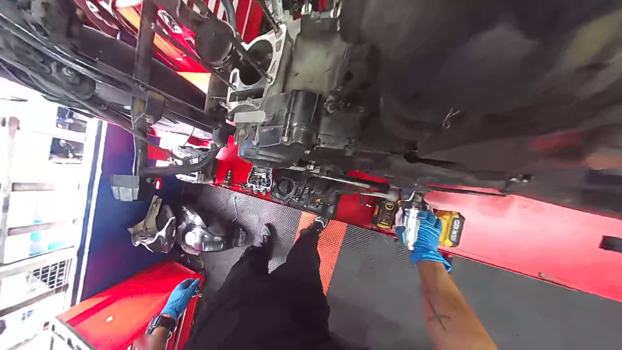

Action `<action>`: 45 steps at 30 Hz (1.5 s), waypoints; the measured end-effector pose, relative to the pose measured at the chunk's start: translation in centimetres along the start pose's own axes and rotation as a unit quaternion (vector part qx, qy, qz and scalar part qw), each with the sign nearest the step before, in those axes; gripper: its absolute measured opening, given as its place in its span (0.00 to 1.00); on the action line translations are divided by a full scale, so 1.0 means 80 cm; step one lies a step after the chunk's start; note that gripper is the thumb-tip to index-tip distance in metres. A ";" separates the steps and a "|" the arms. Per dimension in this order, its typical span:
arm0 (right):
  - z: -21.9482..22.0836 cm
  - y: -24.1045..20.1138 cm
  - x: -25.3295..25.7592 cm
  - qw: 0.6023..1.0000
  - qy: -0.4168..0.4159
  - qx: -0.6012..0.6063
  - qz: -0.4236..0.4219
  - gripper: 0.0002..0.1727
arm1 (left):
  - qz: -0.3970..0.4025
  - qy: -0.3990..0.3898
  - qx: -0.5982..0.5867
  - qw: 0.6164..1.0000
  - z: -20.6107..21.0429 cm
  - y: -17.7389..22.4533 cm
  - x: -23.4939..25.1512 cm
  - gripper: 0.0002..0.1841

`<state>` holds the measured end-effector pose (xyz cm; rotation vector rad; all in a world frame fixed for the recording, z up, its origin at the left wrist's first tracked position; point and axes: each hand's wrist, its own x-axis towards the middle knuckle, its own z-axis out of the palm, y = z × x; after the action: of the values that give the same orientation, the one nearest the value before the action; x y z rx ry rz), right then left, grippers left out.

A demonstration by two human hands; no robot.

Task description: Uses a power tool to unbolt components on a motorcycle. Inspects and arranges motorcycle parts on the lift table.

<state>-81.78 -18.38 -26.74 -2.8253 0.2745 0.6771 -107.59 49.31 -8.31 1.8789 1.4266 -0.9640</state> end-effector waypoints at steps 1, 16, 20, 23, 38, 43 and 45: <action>0.003 -0.005 -0.013 0.999 0.037 0.029 0.009 0.49 | 0.017 -0.002 -0.006 1.000 -0.003 0.011 0.007 0.23; 0.317 -0.174 -0.468 0.786 -0.192 0.452 0.375 0.17 | 0.097 -0.065 -0.010 0.993 -0.098 -0.067 0.185 0.24; 0.343 -0.216 -0.568 0.740 -0.203 0.479 0.426 0.17 | 0.071 -0.082 -0.012 0.994 -0.105 -0.105 0.215 0.25; 0.332 -0.227 -0.582 0.743 -0.200 0.472 0.430 0.17 | 0.071 -0.101 -0.014 0.992 -0.100 -0.112 0.227 0.25; 0.179 -0.246 -0.453 0.821 -0.037 0.504 0.266 0.14 | 0.137 -0.142 -0.071 0.978 -0.060 -0.089 0.219 0.25; 0.219 -0.234 -0.485 0.819 -0.093 0.470 0.316 0.15 | 0.090 -0.147 -0.106 0.979 -0.054 -0.131 0.241 0.25; 0.234 -0.225 -0.501 0.814 -0.113 0.452 0.347 0.16 | 0.071 -0.145 -0.116 0.980 -0.053 -0.143 0.246 0.25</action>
<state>-120.67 8.81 -21.26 -1.6612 1.2372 0.7219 -114.58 66.35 -22.38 1.5739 1.1611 -0.9151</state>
